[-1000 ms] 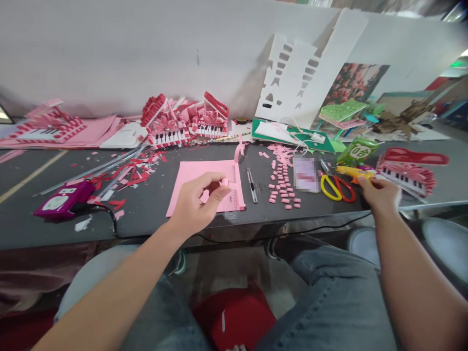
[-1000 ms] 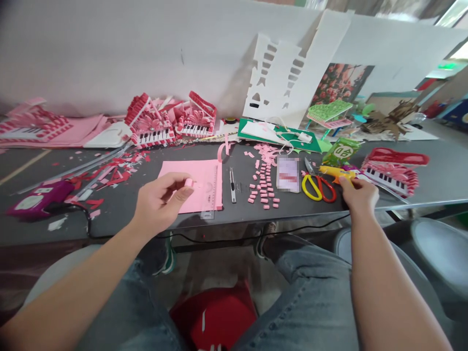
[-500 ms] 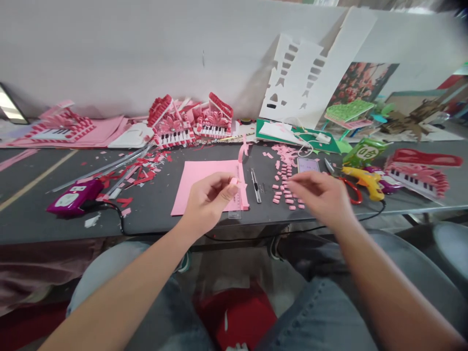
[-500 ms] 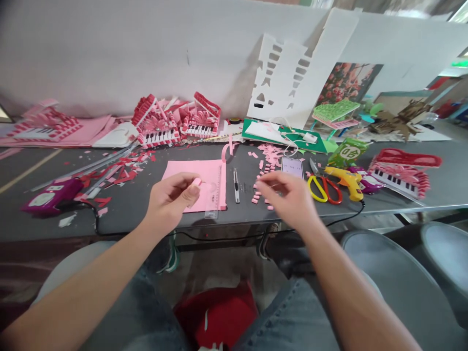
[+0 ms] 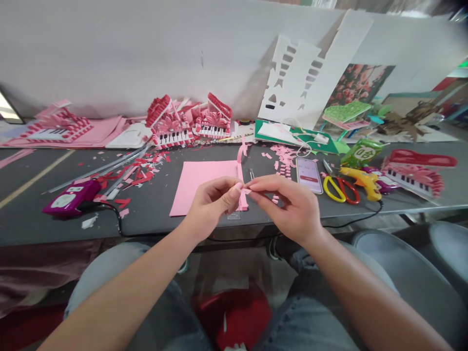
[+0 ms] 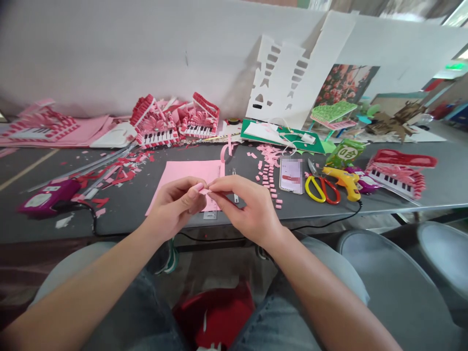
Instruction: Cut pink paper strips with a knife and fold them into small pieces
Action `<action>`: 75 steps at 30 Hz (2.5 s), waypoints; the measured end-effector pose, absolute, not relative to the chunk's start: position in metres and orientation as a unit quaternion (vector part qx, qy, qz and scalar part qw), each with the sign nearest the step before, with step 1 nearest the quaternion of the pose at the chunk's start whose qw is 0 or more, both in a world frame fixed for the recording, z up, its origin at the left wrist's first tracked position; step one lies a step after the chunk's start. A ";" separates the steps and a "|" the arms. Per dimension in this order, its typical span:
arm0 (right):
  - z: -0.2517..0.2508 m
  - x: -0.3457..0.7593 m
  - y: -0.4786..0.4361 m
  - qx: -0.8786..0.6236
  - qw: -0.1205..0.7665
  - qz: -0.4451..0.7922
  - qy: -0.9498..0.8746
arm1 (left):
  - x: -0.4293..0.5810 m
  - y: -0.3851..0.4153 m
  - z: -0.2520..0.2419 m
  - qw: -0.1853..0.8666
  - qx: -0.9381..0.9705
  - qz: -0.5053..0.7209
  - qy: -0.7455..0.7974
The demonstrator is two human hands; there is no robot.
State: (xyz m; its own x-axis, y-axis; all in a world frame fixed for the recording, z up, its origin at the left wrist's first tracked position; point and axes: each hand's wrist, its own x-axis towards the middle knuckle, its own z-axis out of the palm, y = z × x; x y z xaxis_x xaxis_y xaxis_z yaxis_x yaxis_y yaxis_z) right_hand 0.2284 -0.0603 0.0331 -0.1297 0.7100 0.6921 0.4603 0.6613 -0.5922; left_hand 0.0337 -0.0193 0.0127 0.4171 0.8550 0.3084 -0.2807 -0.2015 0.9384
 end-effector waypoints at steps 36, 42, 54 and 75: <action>0.038 0.215 -0.065 -0.452 0.522 0.383 -0.614 | 0.024 -0.027 0.031 0.371 0.764 0.439 0.293; 0.038 0.219 -0.061 -0.439 0.483 0.525 -0.546 | 0.024 -0.026 0.033 0.324 0.791 0.422 0.301; 0.027 0.216 -0.054 -0.427 0.461 0.632 -0.453 | 0.016 -0.019 0.032 0.258 0.847 0.385 0.261; 0.024 0.212 -0.053 -0.368 0.472 0.690 -0.407 | 0.015 -0.023 0.035 0.278 0.815 0.415 0.293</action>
State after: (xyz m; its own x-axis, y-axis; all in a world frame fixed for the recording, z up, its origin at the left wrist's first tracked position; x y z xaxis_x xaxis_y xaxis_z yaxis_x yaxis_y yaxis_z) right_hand 0.2121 -0.0526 0.0237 -0.2840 0.9508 -0.1235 -0.3517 -0.2231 -0.9091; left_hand 0.0151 -0.0230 0.0353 0.4832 0.7088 0.5139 0.2479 -0.6737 0.6961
